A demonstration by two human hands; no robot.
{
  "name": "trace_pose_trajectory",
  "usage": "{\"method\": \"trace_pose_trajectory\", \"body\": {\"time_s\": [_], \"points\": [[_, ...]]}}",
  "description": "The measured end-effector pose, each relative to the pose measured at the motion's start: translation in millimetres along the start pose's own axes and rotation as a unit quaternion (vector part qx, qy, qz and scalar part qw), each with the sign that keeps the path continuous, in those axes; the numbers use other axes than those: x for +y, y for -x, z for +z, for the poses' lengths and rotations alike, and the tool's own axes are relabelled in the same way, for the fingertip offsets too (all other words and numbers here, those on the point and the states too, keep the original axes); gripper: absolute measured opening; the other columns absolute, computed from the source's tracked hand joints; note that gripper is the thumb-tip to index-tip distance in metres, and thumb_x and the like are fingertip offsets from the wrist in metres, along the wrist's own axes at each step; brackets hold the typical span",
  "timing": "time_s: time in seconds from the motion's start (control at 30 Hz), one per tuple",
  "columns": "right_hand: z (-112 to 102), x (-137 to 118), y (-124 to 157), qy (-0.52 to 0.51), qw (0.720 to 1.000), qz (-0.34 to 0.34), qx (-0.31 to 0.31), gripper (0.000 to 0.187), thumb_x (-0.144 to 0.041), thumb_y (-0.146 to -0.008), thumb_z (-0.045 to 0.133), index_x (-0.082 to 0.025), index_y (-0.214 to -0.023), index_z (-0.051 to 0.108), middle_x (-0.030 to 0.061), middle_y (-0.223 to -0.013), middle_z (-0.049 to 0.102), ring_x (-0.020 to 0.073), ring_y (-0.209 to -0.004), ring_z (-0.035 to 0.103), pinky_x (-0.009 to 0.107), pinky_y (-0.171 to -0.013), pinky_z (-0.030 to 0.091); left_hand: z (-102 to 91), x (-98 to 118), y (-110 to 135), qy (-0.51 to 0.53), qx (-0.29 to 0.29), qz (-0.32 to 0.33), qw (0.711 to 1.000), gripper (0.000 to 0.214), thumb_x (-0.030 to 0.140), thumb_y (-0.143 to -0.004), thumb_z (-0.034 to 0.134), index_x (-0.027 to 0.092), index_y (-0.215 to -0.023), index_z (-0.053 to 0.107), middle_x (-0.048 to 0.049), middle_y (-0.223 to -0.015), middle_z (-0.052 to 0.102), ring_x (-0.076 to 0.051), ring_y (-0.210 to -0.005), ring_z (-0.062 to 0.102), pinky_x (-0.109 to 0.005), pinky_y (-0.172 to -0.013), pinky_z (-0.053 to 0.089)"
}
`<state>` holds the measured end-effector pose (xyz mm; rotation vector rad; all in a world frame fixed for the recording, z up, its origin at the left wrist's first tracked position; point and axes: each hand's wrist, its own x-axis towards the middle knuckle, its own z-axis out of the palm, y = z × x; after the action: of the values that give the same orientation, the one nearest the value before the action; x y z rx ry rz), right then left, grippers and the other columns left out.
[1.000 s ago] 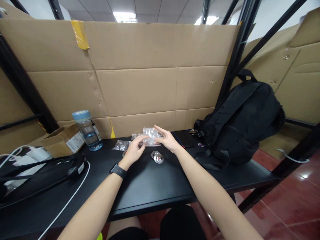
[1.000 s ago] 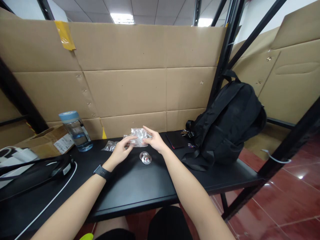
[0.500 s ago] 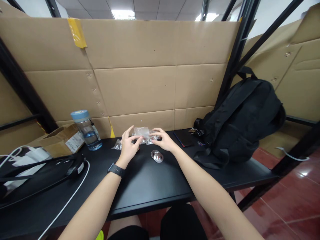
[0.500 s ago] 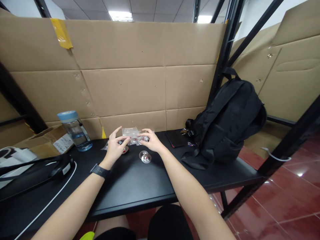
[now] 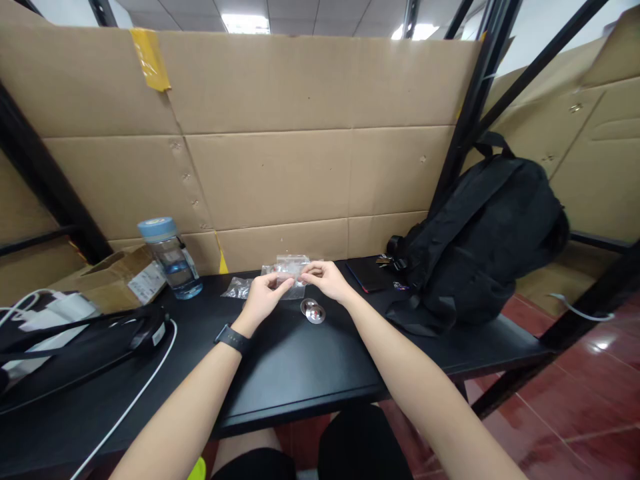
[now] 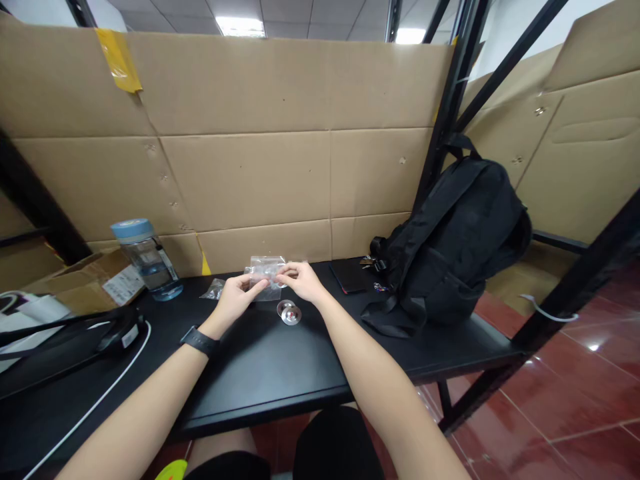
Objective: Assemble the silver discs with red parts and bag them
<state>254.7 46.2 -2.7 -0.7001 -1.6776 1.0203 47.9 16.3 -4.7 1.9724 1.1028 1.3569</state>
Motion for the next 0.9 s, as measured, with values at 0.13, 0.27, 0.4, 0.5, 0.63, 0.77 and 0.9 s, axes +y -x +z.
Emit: {"method": "trace_pose_trajectory", "body": {"time_s": [0.13, 0.27, 0.4, 0.5, 0.63, 0.77, 0.9], "points": [[-0.6, 6.5, -2.3, -0.012, 1.0, 0.007, 0.021, 0.035, -0.043, -0.069, 0.081, -0.017, -0.09, 0.07, 0.0062, -0.082, 0.075, 0.0205, -0.075, 0.071, 0.034, -0.074, 0.056, -4.1, -3.4, -4.3, 0.009, 0.023, -0.012, 1.0, 0.035, 0.047, -0.083, 0.072, 0.015, -0.097, 0.079, -0.0101, -0.096, 0.079, -0.026, -0.087, 0.074, -0.035, -0.082, 0.057], [-9.2, 10.2, -4.1, 0.042, 0.995, -0.016, 0.088, 0.031, -0.034, -0.072, 0.077, -0.018, -0.097, 0.071, 0.0087, -0.1, 0.075, 0.0198, -0.089, 0.07, 0.034, -0.084, 0.055, -30.7, 0.2, -10.1, -0.14, 0.152, 0.024, 0.978, 0.025, 0.041, -0.087, 0.067, 0.021, -0.096, 0.08, -0.0066, -0.105, 0.078, -0.024, -0.102, 0.07, -0.038, -0.098, 0.05], [-16.1, 12.7, -3.6, 0.114, 0.989, -0.017, 0.096, 0.021, -0.032, -0.075, 0.072, -0.017, -0.09, 0.073, 0.0069, -0.096, 0.076, 0.0192, -0.086, 0.068, 0.035, -0.086, 0.053, -68.7, -6.2, -10.4, -0.345, 0.217, -0.006, 0.913, 0.028, 0.041, -0.095, 0.057, 0.027, -0.106, 0.079, -0.0044, -0.136, 0.066, -0.029, -0.13, 0.05, -0.051, -0.111, 0.031], [-15.2, 15.9, -2.6, 0.132, 0.987, 0.001, 0.094, 0.019, -0.03, -0.076, 0.071, -0.018, -0.089, 0.074, 0.006, -0.095, 0.076, 0.0183, -0.082, 0.066, 0.034, -0.084, 0.052, -90.1, -23.4, -6.1, -0.419, 0.146, -0.087, 0.892, 0.032, 0.04, -0.098, 0.052, 0.032, -0.118, 0.076, -0.0047, -0.151, 0.053, -0.034, -0.135, 0.042, -0.053, -0.106, 0.032], [-12.2, 18.2, -1.9, 0.148, 0.985, -0.006, 0.083, 0.016, -0.028, -0.077, 0.07, -0.019, -0.089, 0.074, 0.0056, -0.096, 0.076, 0.018, -0.08, 0.066, 0.033, -0.083, 0.051, -101.9, -46.3, -1.2, -0.457, 0.019, -0.137, 0.879, 0.036, 0.043, -0.098, 0.05, 0.037, -0.127, 0.071, -0.0053, -0.156, 0.047, -0.038, -0.137, 0.037, -0.054, -0.102, 0.034], [-12.4, 19.2, -2.2, 0.163, 0.984, -0.012, 0.073, 0.014, -0.028, -0.079, 0.07, -0.02, -0.089, 0.074, 0.0056, -0.098, 0.076, 0.0187, -0.084, 0.067, 0.033, -0.084, 0.051, -104.4, -53.4, -0.4, -0.496, 0.037, -0.134, 0.857, 0.037, 0.041, -0.1, 0.045, 0.039, -0.127, 0.07, -0.0051, -0.154, 0.049, -0.037, -0.134, 0.039, -0.056, -0.102, 0.034], [-13.5, 21.8, -2.6, 0.181, 0.982, -0.009, 0.06, 0.013, -0.028, -0.08, 0.069, -0.02, -0.088, 0.075, 0.005, -0.098, 0.076, 0.0183, -0.082, 0.067, 0.032, -0.083, 0.05, -106.7, -54.4, -0.7, -0.512, -0.002, -0.155, 0.845, 0.036, 0.042, -0.097, 0.05, 0.043, -0.127, 0.069, -0.0022, -0.153, 0.051, -0.037, -0.135, 0.039, -0.055, -0.102, 0.036]]}}
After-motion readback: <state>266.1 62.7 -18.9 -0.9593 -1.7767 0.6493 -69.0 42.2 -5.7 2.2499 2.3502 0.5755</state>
